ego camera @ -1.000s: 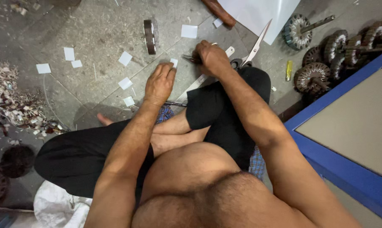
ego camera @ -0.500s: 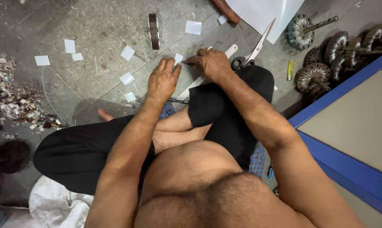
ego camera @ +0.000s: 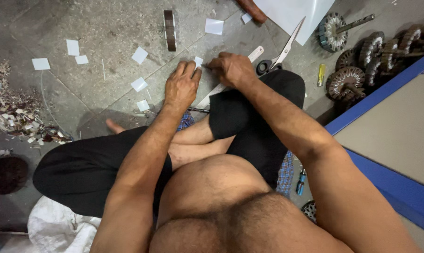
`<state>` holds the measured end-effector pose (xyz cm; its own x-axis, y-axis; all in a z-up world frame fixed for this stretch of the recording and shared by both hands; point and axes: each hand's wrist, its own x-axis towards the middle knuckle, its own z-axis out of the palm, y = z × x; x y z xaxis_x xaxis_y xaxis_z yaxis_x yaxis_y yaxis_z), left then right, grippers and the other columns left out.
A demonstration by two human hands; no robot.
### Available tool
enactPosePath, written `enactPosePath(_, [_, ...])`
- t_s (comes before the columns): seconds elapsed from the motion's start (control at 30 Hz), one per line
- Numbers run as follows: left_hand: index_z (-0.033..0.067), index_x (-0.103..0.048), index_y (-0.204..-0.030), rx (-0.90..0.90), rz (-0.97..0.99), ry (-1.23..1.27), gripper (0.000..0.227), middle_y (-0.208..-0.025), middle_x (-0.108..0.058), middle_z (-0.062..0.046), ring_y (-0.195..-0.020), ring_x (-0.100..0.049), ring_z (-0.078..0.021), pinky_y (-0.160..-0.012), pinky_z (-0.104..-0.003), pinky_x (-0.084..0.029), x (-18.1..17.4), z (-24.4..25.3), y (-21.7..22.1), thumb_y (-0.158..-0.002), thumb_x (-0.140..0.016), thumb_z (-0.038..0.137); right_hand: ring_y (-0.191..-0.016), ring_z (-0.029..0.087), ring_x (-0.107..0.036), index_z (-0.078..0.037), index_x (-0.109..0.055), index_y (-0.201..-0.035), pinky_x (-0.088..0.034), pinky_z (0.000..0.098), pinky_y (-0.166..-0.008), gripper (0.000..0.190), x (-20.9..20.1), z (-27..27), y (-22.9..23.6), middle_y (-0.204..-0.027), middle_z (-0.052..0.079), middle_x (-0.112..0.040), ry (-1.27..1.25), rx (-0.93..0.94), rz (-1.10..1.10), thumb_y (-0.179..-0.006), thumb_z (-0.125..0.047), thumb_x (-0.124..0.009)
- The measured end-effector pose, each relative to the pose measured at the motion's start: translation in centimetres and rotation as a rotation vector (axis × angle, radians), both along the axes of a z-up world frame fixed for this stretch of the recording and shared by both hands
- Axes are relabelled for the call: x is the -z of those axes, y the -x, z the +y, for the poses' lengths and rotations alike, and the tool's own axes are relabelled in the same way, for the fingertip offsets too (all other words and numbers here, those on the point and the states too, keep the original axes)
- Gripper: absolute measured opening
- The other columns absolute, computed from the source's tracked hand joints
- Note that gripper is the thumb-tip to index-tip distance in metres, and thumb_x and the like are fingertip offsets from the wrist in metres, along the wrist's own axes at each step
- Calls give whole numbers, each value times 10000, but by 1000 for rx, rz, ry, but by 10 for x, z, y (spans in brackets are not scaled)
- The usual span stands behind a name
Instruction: The person sits on the floor and repeatedly picks up small white rectangular pieces, folds them, and inserts them into a cylindrical metal component. The person handles the pieces one at a time and places the finished assembly back on the floor.
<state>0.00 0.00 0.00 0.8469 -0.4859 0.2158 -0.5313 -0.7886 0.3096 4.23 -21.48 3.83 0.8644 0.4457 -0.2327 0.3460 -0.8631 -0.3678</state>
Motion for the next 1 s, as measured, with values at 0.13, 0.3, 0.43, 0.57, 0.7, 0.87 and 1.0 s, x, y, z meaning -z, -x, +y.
enactPosePath(0.13, [38,-740,-1111,-2,-4,51,241,-1218,-625,-88,-1177,-570,-279,-914,-390,-562,-1,2,2,-907,-650,128,-908,326,-697,-236,-769,-1128,-558,469,-734,249,9,-1,-2,-1005,62,-711,-20,73,-22,-888,-201,-713])
enactPosePath(0.3, [63,-734,-1041,-22,-29,52,190,-1241,-637,-82,-1186,-574,-286,-894,-403,-562,-3,1,0,-894,-647,146,-917,324,-694,-195,-758,-1117,-564,459,-752,213,8,-5,1,-992,67,-714,-141,61,-63,-911,-229,-716])
enactPosePath(0.43, [64,-741,-1043,-23,-9,88,196,-1226,-646,-68,-1181,-581,-271,-910,-397,-561,-2,4,-1,-884,-650,134,-887,340,-684,-186,-764,-1142,-550,472,-719,252,3,-1,0,-975,90,-694,-90,25,-6,-901,-222,-702])
enactPosePath(0.57, [41,-741,-1020,-42,-11,195,150,-1185,-669,-67,-1130,-605,-270,-903,-397,-552,1,3,-4,-909,-674,116,-896,337,-686,-202,-780,-1112,-553,470,-710,284,1,3,-2,-1009,70,-700,-21,49,-19,-841,-176,-698])
enactPosePath(0.7, [14,-728,-974,-66,-14,257,99,-1169,-686,-73,-1098,-623,-272,-914,-402,-550,3,4,-8,-926,-687,92,-945,318,-697,-175,-766,-1080,-566,452,-761,231,1,1,0,-1016,53,-702,-116,-34,-14,-857,-180,-705])
enactPosePath(0.87, [4,-735,-980,-79,-14,265,110,-1172,-688,-78,-1111,-624,-278,-922,-406,-548,3,3,-5,-915,-679,74,-918,327,-692,-189,-777,-1081,-558,460,-730,230,7,2,6,-1022,47,-713,-109,-85,41,-861,-179,-714])
enactPosePath(1.0, [-1,-740,-997,-84,8,261,116,-1172,-688,-80,-1115,-618,-278,-944,-404,-542,-4,2,-7,-922,-667,51,-919,317,-697,-204,-777,-1085,-563,454,-745,237,5,4,5,-1019,48,-709,-109,-46,-5,-855,-189,-721])
